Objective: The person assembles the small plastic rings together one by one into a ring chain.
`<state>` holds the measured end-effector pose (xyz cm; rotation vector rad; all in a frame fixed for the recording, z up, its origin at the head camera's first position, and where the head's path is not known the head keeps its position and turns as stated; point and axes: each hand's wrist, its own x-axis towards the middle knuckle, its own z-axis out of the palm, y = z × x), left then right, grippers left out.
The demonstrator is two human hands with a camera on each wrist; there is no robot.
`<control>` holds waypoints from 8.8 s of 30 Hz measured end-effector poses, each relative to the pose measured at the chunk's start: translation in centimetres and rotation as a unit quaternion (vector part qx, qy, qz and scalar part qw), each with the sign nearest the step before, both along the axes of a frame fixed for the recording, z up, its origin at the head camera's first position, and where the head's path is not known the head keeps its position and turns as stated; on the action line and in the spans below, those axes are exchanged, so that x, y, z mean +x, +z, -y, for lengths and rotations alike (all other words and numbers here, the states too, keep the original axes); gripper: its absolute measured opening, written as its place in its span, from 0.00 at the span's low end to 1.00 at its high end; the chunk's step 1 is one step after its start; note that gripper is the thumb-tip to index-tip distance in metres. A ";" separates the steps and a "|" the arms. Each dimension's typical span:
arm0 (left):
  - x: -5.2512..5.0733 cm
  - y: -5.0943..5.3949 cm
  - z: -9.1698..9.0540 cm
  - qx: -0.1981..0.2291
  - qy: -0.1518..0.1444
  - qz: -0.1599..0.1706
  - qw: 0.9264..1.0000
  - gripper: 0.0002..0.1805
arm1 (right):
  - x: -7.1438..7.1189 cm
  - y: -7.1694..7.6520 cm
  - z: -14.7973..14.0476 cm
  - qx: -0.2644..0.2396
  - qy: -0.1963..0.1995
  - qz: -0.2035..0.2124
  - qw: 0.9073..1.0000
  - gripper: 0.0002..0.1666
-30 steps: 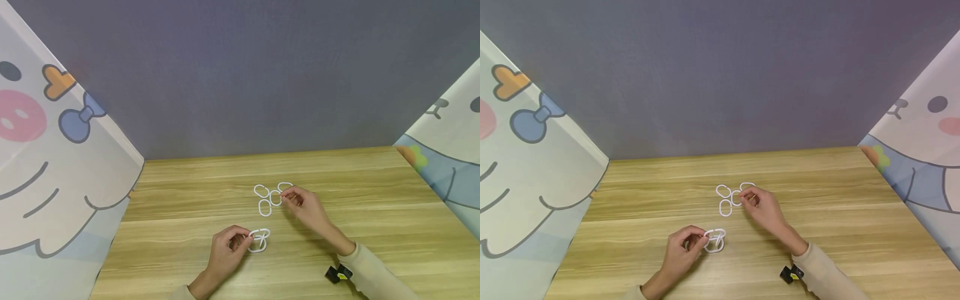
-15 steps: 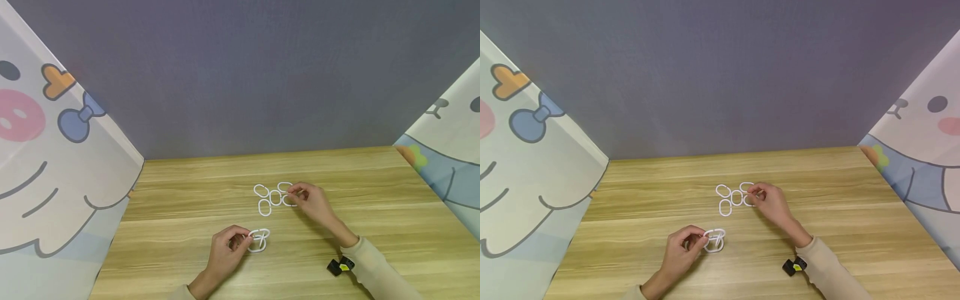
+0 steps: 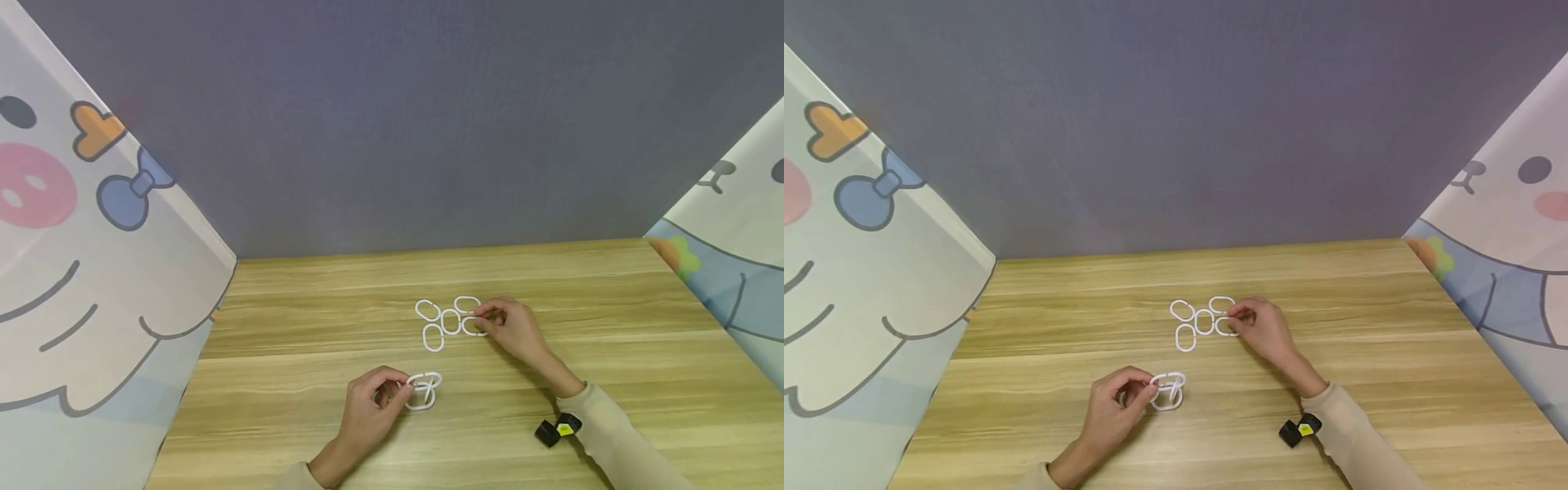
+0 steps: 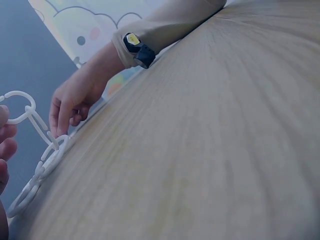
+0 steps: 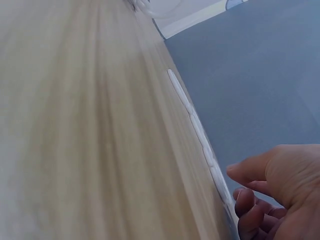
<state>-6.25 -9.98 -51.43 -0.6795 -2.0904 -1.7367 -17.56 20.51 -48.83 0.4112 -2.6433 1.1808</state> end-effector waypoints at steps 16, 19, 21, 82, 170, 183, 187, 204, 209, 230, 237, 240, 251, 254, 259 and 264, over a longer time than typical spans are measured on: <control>-0.2 -0.2 0.2 0.000 -0.014 -0.010 1.000 0.03 | -0.2 -0.3 -0.2 0.031 0.004 0.016 0.999 0.08; -0.3 0.0 0.3 0.000 -0.016 -0.020 1.000 0.05 | -0.3 -0.3 -0.2 0.033 0.002 0.014 0.999 0.07; -0.3 0.1 0.3 0.000 -0.013 -0.017 1.000 0.06 | -0.4 -0.3 -0.1 0.035 0.001 0.012 0.999 0.07; 0.0 0.0 0.1 -0.002 -0.008 -0.007 1.000 0.10 | 2.9 4.5 2.0 -0.101 0.115 0.154 0.976 0.03; 0.0 0.0 0.2 -0.021 -0.031 -0.033 0.999 0.08 | 5.7 5.1 4.8 -0.196 0.156 0.278 0.927 0.11; 0.0 -0.3 0.4 -0.029 -0.030 -0.041 0.998 0.13 | 6.1 4.7 5.0 -0.207 0.223 0.260 0.916 0.05; 0.0 -0.3 0.3 -0.028 -0.019 -0.033 0.999 0.12 | 6.3 4.4 5.3 -0.215 0.229 0.256 0.914 0.05; 0.1 0.1 0.2 -0.004 0.024 0.004 1.000 0.06 | 6.8 2.8 6.4 -0.213 0.233 0.280 0.907 0.08; 0.0 0.1 0.3 0.002 0.031 -0.001 1.000 0.05 | 6.8 2.9 6.3 -0.200 0.235 0.262 0.914 0.08; -0.2 0.1 0.2 -0.003 0.036 -0.014 0.999 0.07 | 3.5 3.4 3.4 -0.173 0.164 0.219 0.946 0.12; 0.0 0.1 0.3 -0.003 0.035 0.007 0.999 0.02 | 2.6 2.9 3.7 -0.139 0.141 0.192 0.961 0.10; -0.1 -0.1 0.3 -0.004 0.036 0.001 0.999 0.05 | 1.9 2.6 4.0 -0.125 0.139 0.172 0.967 0.09; -0.1 0.2 0.3 -0.007 0.039 -0.009 0.999 0.08 | 0.3 1.9 5.2 -0.045 0.142 0.125 0.981 0.14; -0.1 0.3 0.2 -0.005 0.039 -0.009 0.999 0.07 | 0.1 1.9 5.5 -0.032 0.146 0.116 0.982 0.16; -0.1 0.2 0.2 -0.005 0.040 -0.009 0.999 0.08 | -0.2 1.7 5.8 -0.011 0.151 0.114 0.982 0.19; 0.0 0.3 0.1 -0.001 0.041 -0.004 0.999 0.07 | -0.4 1.7 6.0 0.021 0.151 0.116 0.982 0.22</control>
